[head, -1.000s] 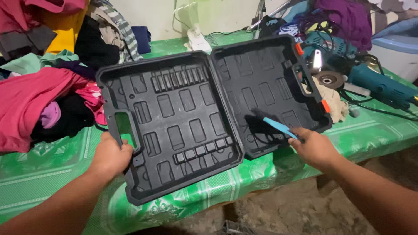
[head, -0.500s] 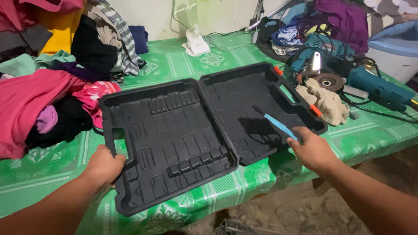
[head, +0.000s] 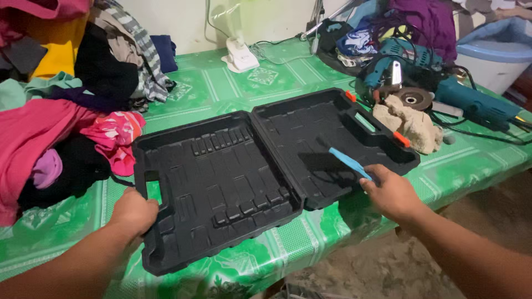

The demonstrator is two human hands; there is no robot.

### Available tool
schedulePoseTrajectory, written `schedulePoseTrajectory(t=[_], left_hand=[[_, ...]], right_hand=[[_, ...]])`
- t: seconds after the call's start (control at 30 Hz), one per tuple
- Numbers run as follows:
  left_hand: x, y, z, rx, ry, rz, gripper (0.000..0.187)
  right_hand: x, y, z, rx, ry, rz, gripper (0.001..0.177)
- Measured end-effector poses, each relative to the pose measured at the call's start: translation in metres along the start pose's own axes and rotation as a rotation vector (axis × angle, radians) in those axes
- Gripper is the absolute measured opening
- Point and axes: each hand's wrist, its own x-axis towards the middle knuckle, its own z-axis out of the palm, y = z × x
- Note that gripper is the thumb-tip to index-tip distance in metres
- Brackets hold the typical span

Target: The person opens a black plastic toolbox and uses a blue brush to sweep dust from the interior compartments. They then use a cloth to wipe small metal drill bits and place them into the toolbox slots.

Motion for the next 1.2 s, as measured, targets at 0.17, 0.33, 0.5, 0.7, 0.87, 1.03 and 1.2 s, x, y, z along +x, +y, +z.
schedulePoseTrajectory(t=[0.17, 0.33, 0.5, 0.7, 0.87, 1.03, 1.2], left_hand=[[-0.025, 0.042, -0.021, 0.037, 0.192, 0.061, 0.072], [-0.059, 0.124, -0.041, 0.135, 0.195, 0.308, 0.089], [-0.079, 0.190, -0.045, 0.138, 0.026, 0.437, 0.087], [-0.090, 0.240, -0.029, 0.196, -0.082, 0.482, 0.081], [-0.099, 0.288, -0.003, 0.214, -0.122, 0.472, 0.077], [-0.112, 0.354, 0.025, 0.209, -0.170, 0.437, 0.068], [-0.126, 0.418, 0.054, 0.205, -0.213, 0.411, 0.064]], right_hand=[[-0.016, -0.019, -0.004, 0.005, -0.042, 0.101, 0.048], [-0.024, -0.022, -0.002, 0.010, -0.002, 0.035, 0.047], [-0.019, -0.008, -0.004, 0.008, 0.134, -0.146, 0.048], [-0.006, 0.008, -0.027, 0.082, 0.116, -0.012, 0.049], [0.028, 0.041, -0.051, 0.173, 0.236, -0.111, 0.048], [0.080, 0.102, -0.080, 0.129, 0.316, -0.217, 0.045], [0.133, 0.167, -0.107, 0.107, 0.354, -0.253, 0.047]])
